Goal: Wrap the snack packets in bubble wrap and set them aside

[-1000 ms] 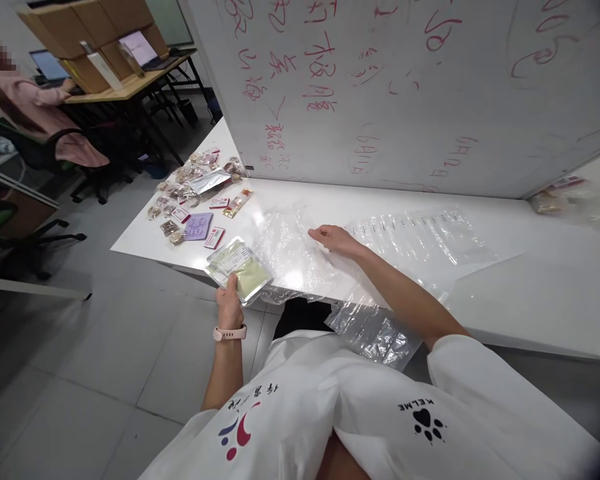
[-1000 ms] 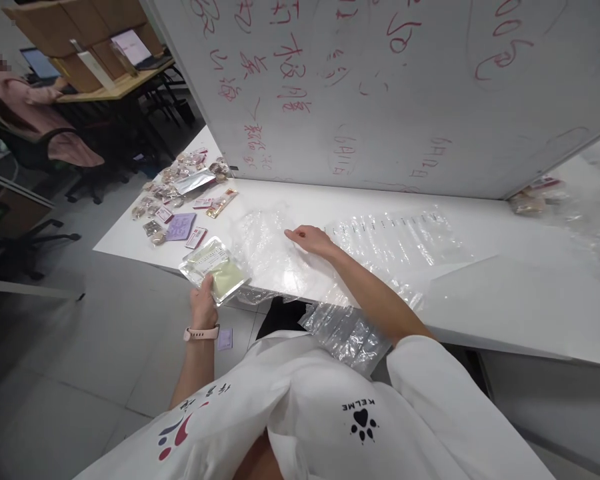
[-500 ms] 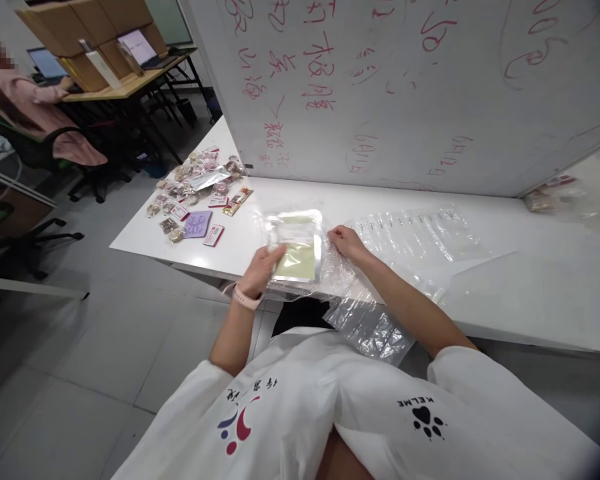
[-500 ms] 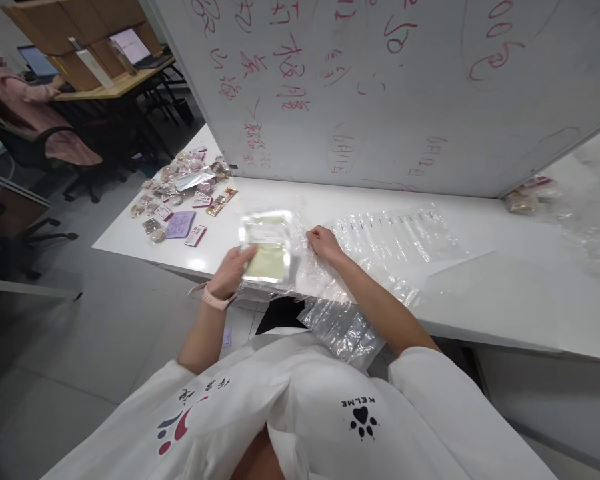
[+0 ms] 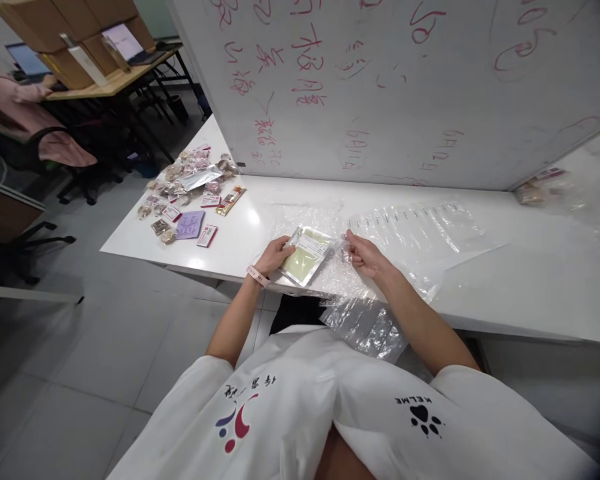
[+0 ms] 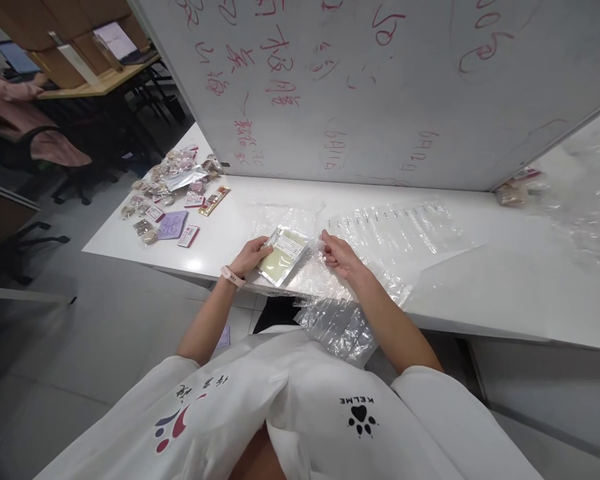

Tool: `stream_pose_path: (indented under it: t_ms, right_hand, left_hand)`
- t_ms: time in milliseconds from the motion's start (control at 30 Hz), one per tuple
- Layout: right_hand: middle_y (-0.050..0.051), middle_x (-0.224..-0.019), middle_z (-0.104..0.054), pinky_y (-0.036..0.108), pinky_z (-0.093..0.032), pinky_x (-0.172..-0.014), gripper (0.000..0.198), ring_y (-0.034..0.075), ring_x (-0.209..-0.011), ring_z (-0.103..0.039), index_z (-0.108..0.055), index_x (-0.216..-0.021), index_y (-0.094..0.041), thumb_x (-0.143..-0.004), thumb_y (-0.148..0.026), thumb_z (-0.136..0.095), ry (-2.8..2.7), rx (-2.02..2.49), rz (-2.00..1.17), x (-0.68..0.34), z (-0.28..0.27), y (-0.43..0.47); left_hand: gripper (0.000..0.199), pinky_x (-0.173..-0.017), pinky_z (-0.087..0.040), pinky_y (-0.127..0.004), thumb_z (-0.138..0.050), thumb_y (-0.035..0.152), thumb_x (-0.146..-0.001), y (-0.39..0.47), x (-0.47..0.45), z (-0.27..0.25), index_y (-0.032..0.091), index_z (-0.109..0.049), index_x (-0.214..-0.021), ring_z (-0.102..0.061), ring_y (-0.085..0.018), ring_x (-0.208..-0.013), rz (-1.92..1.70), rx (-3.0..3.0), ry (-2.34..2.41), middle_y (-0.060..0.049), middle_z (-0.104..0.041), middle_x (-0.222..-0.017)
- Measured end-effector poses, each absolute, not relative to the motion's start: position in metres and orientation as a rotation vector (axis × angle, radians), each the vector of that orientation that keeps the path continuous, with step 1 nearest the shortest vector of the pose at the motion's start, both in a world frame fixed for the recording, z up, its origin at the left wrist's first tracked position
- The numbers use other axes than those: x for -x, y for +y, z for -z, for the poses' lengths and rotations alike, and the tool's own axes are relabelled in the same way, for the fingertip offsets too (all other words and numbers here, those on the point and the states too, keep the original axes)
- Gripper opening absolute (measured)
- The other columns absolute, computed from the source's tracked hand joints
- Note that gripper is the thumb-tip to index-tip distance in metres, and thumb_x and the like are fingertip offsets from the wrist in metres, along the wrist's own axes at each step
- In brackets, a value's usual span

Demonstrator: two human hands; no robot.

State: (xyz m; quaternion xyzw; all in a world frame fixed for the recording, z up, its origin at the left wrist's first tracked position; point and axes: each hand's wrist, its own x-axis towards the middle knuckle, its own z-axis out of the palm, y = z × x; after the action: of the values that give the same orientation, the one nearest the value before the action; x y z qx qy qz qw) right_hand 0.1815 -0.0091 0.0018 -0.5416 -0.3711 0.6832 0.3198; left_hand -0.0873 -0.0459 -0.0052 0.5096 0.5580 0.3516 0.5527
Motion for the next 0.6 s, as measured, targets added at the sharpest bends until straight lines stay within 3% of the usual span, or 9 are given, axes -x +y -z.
stream_pose_path:
  t_ms: [100, 200, 333, 433, 500, 600]
  right_hand:
    - [0.003, -0.085, -0.062, 0.022, -0.035, -0.044, 0.061, 0.010, -0.054, -0.045, -0.057, -0.119, -0.023, -0.080, -0.069, -0.064, -1.243, 1.506, -1.526, -0.192, -0.010, -0.015]
    - [0.009, -0.110, -0.064, 0.033, -0.052, -0.068, 0.059, 0.019, -0.083, -0.059, -0.057, -0.125, -0.025, -0.084, -0.066, -0.062, -1.686, 1.466, -0.997, -0.199, -0.018, -0.038]
    - [0.012, -0.133, -0.058, 0.050, -0.046, -0.095, 0.054, 0.032, -0.119, -0.053, -0.062, -0.121, -0.025, -0.081, -0.061, -0.068, -2.463, 0.981, -0.728, -0.198, -0.014, -0.082]
    - [0.011, -0.116, -0.067, 0.046, -0.048, -0.089, 0.025, 0.028, -0.107, -0.060, -0.068, -0.103, -0.023, -0.094, -0.043, -0.058, -2.498, 0.957, -0.723, -0.197, -0.004, -0.106]
    - [0.008, -0.097, -0.070, 0.038, -0.051, -0.079, 0.024, 0.021, -0.089, -0.065, -0.066, -0.090, -0.022, -0.098, -0.037, -0.050, -2.142, 1.138, -0.886, -0.201, 0.000, -0.112]
    - [0.002, -0.086, -0.069, 0.029, -0.053, -0.064, 0.023, 0.015, -0.072, -0.066, -0.062, -0.089, -0.022, -0.091, -0.044, -0.059, -1.266, 1.315, -0.968, -0.218, 0.000, -0.112]
  left_hand:
    - [0.035, -0.062, -0.047, -0.026, -0.066, 0.044, -0.080, -0.045, 0.087, 0.008, 0.015, -0.062, -0.099, -0.060, -0.016, -0.075, -0.852, -1.207, 1.329, -0.004, -0.065, -0.089]
    - [0.034, -0.061, -0.045, -0.024, -0.066, 0.043, -0.081, -0.044, 0.086, 0.011, 0.015, -0.061, -0.100, -0.059, -0.015, -0.075, -0.916, -1.200, 1.351, -0.004, -0.064, -0.089]
    - [0.030, -0.060, -0.044, -0.024, -0.064, 0.042, -0.083, -0.045, 0.083, 0.011, 0.016, -0.060, -0.098, -0.057, -0.014, -0.071, -0.935, -1.163, 1.381, -0.003, -0.063, -0.086]
    - [0.029, -0.060, -0.044, -0.024, -0.063, 0.041, -0.083, -0.046, 0.082, 0.008, 0.016, -0.060, -0.097, -0.057, -0.014, -0.072, -0.928, -1.163, 1.395, -0.003, -0.063, -0.086]
    - [0.029, -0.061, -0.045, -0.023, -0.062, 0.041, -0.083, -0.045, 0.081, 0.007, 0.016, -0.060, -0.097, -0.057, -0.014, -0.073, -0.927, -1.190, 1.402, -0.003, -0.063, -0.086]
    - [0.030, -0.062, -0.045, -0.024, -0.061, 0.043, -0.083, -0.045, 0.081, 0.008, 0.016, -0.060, -0.098, -0.057, -0.014, -0.074, -0.926, -1.223, 1.395, -0.003, -0.063, -0.086]
